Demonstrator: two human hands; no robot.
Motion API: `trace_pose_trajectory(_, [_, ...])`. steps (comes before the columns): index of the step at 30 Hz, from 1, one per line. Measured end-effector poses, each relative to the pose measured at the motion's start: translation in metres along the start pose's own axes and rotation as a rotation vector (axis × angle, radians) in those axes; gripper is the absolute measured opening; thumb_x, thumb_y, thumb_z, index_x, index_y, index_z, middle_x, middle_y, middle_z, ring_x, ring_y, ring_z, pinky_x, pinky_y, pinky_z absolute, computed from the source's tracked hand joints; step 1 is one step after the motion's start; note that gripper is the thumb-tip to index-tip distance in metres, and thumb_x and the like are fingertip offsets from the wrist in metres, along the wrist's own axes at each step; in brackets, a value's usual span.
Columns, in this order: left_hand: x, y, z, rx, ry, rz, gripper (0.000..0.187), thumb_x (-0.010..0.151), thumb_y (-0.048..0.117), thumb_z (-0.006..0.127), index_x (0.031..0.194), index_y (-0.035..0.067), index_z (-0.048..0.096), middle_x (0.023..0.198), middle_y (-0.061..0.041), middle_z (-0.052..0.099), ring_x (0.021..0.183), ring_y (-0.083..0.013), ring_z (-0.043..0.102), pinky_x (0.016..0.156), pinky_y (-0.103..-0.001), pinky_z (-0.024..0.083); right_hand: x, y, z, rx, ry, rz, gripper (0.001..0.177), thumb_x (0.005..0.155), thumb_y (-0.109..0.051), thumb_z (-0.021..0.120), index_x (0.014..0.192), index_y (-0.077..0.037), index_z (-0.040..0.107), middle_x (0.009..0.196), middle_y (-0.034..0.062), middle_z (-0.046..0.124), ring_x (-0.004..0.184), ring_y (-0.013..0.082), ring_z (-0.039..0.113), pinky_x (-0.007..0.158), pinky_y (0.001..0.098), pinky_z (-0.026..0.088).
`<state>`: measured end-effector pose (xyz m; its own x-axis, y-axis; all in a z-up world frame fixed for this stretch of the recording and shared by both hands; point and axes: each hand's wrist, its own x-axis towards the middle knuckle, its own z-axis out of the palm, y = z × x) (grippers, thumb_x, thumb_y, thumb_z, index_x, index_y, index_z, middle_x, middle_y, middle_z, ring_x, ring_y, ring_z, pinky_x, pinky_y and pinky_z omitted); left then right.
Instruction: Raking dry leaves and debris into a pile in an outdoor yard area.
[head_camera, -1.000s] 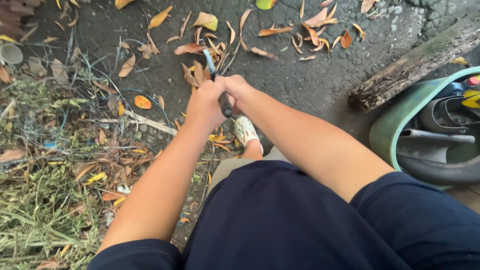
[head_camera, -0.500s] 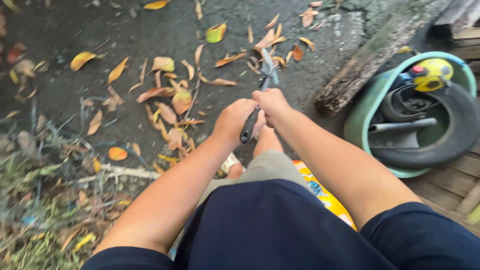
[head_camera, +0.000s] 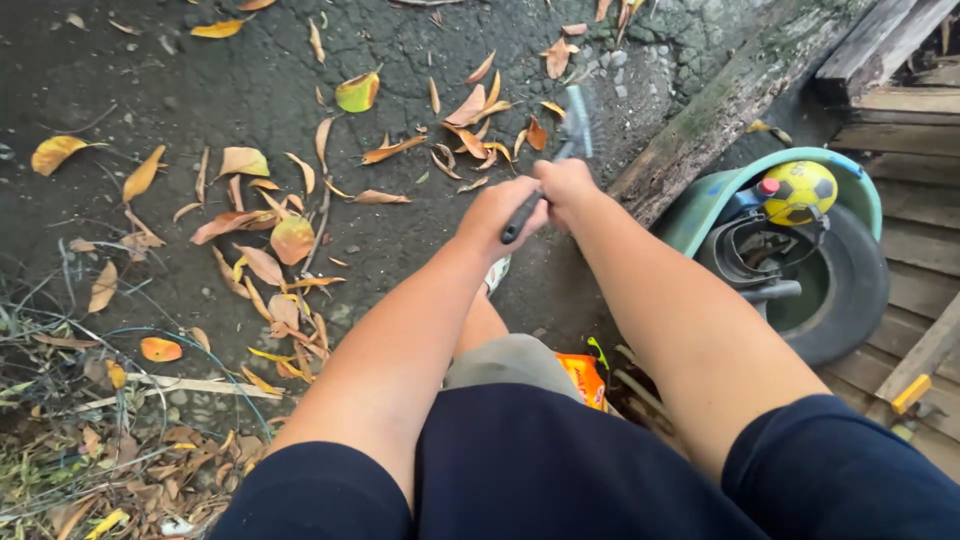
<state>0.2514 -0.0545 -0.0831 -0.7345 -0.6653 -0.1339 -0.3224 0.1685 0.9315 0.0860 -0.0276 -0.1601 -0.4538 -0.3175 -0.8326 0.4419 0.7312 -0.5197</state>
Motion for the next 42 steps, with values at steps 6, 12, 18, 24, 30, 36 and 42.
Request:
trace_pose_trajectory(6, [-0.033, -0.019, -0.041, 0.046, 0.148, 0.073, 0.022, 0.089, 0.025, 0.067, 0.103, 0.009, 0.069, 0.098, -0.015, 0.071, 0.092, -0.0354, 0.07, 0.081, -0.042, 0.057, -0.013, 0.009, 0.061, -0.013, -0.056, 0.114, 0.017, 0.085, -0.007, 0.068, 0.088, 0.006, 0.059, 0.084, 0.0159, 0.063, 0.066, 0.0262, 0.066, 0.052, 0.0438, 0.055])
trace_pose_trajectory(12, [-0.104, -0.008, -0.132, 0.092, 0.216, -0.171, 0.025, 0.085, 0.024, 0.068, 0.105, 0.008, 0.072, 0.093, -0.015, 0.073, 0.087, -0.0347, 0.072, 0.076, -0.042, 0.058, -0.084, 0.02, 0.159, -0.193, -0.163, 0.141, 0.014, 0.084, -0.009, 0.067, 0.089, 0.004, 0.062, 0.081, 0.0162, 0.063, 0.059, 0.0269, 0.063, 0.043, 0.0417, 0.049])
trace_pose_trajectory(18, [-0.18, -0.018, -0.222, 0.199, 0.316, -0.148, 0.02, 0.086, 0.021, 0.068, 0.099, 0.007, 0.072, 0.087, -0.015, 0.072, 0.082, -0.0332, 0.073, 0.075, -0.041, 0.058, -0.157, 0.033, 0.272, -0.103, -0.32, 0.154, 0.024, 0.087, -0.015, 0.072, 0.088, 0.008, 0.064, 0.078, 0.0148, 0.063, 0.057, 0.0231, 0.061, 0.043, 0.0411, 0.047])
trace_pose_trajectory(24, [-0.244, -0.002, -0.283, 0.366, 0.352, 0.066, 0.023, 0.09, 0.022, 0.074, 0.102, 0.004, 0.065, 0.094, -0.018, 0.069, 0.09, -0.0385, 0.069, 0.077, -0.045, 0.056, -0.197, 0.063, 0.344, -0.092, -0.535, 0.183, 0.016, 0.081, -0.01, 0.068, 0.082, 0.006, 0.067, 0.073, 0.0141, 0.067, 0.056, 0.0236, 0.066, 0.043, 0.0426, 0.05])
trace_pose_trajectory(30, [-0.248, 0.019, -0.256, 0.588, 0.272, 0.023, 0.026, 0.078, 0.02, 0.073, 0.095, 0.004, 0.061, 0.09, -0.019, 0.067, 0.087, -0.0403, 0.068, 0.076, -0.051, 0.055, -0.201, 0.073, 0.308, -0.222, -0.647, -0.062, 0.021, 0.086, -0.022, 0.067, 0.074, -0.005, 0.07, 0.064, 0.0039, 0.066, 0.049, 0.0153, 0.06, 0.041, 0.0338, 0.043])
trace_pose_trajectory(36, [-0.241, 0.056, -0.21, 0.386, 0.231, 0.075, 0.02, 0.083, 0.021, 0.074, 0.09, 0.007, 0.062, 0.083, -0.017, 0.065, 0.08, -0.0392, 0.067, 0.071, -0.051, 0.055, -0.212, 0.076, 0.207, -0.124, -0.473, -0.101, 0.011, 0.085, -0.012, 0.066, 0.08, -0.002, 0.065, 0.076, 0.0053, 0.065, 0.064, 0.0162, 0.062, 0.054, 0.0367, 0.05])
trace_pose_trajectory(42, [-0.194, -0.006, -0.133, 0.013, 0.089, 0.178, 0.018, 0.086, 0.022, 0.072, 0.087, 0.01, 0.059, 0.083, -0.014, 0.065, 0.081, -0.0361, 0.067, 0.071, -0.047, 0.054, -0.161, 0.082, 0.136, -0.02, -0.179, -0.015, 0.01, 0.085, -0.008, 0.066, 0.081, 0.001, 0.064, 0.077, 0.0116, 0.064, 0.066, 0.0245, 0.065, 0.054, 0.0443, 0.051])
